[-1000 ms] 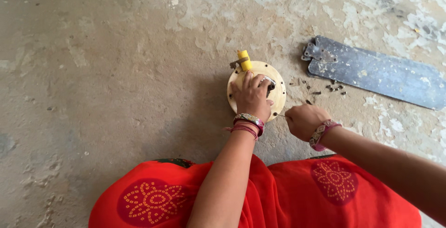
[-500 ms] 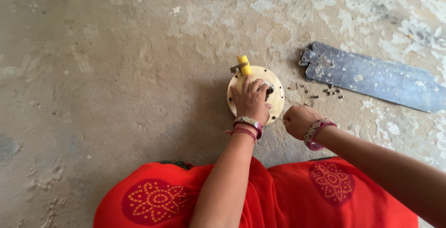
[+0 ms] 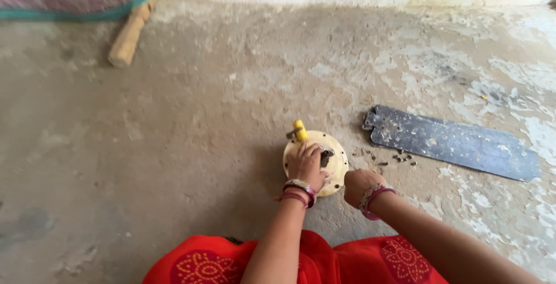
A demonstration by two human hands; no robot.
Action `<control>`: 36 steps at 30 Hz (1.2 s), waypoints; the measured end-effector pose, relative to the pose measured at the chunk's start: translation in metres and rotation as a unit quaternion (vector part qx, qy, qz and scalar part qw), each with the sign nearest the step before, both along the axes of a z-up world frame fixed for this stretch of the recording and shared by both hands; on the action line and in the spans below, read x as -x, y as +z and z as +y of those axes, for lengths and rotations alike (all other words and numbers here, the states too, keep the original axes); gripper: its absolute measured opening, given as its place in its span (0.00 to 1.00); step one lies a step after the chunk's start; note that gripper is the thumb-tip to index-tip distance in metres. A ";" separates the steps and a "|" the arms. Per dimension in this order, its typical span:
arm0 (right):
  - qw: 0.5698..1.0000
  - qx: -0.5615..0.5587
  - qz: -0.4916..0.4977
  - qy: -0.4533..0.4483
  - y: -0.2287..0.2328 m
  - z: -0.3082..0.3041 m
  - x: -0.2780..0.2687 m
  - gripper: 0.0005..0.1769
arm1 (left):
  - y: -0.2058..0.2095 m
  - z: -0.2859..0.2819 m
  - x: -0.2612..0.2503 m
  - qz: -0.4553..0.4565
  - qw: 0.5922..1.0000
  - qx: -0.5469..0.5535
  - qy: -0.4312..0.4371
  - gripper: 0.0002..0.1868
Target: The person is assembling a ceiling fan base on the floor. They use a screwdriver to tighten screws into the base, handling the fan base and screws with both hands.
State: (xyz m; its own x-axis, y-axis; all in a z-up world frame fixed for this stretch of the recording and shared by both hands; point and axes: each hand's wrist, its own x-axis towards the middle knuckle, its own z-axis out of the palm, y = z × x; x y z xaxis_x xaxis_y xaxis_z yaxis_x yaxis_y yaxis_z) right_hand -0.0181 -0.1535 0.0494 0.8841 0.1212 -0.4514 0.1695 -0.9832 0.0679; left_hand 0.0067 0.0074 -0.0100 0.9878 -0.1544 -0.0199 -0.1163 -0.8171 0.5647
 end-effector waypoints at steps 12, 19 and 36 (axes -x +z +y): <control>0.988 -0.139 -0.021 -0.067 0.004 -0.020 0.024 0.16 | 0.112 0.059 0.047 -0.017 0.987 0.162 -0.002 0.27; 0.929 -0.358 0.049 -0.077 -0.036 -0.046 0.008 0.18 | 0.121 0.085 0.074 0.013 0.990 0.090 0.108 0.25; 0.803 -0.492 -0.091 -0.325 -0.100 -0.044 -0.059 0.26 | 0.054 0.047 0.025 0.069 0.985 0.063 0.142 0.13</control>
